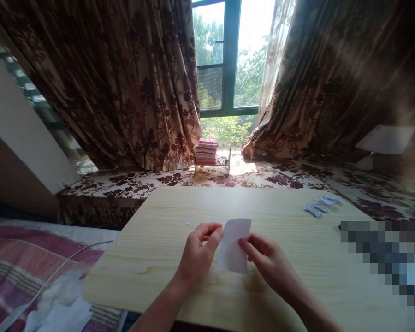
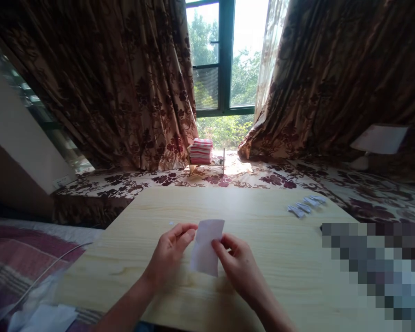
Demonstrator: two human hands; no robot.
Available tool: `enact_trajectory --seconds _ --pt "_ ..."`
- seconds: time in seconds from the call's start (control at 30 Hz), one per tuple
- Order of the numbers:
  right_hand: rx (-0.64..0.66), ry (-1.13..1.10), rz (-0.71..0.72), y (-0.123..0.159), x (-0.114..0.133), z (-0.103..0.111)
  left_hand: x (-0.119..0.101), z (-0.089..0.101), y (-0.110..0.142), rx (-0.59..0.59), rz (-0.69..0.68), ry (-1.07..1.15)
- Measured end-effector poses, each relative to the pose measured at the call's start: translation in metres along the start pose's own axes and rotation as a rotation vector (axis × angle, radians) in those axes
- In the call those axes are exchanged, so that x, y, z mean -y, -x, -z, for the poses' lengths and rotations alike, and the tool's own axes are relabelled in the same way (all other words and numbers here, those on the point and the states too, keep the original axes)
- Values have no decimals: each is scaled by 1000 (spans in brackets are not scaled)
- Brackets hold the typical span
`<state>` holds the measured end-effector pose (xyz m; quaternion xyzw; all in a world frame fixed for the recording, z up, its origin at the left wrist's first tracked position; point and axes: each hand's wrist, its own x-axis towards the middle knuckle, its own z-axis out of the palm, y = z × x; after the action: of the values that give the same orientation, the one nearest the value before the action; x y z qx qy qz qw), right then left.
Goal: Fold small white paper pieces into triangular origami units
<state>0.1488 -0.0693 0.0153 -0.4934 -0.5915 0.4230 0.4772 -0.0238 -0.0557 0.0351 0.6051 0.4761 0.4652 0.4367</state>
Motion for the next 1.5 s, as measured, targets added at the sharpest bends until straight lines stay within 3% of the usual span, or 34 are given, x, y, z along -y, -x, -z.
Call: enact_trajectory --seconds 0.13,0.3,1.5 --pt "-87 29 33 17 -13 -30 20 9 24 -126 -103 -40" --pt "-179 102 74 24 -21 -45 33 12 29 -164 -151 -50" --pt "-148 235 66 28 -18 -42 39 8 28 -49 -140 -23"
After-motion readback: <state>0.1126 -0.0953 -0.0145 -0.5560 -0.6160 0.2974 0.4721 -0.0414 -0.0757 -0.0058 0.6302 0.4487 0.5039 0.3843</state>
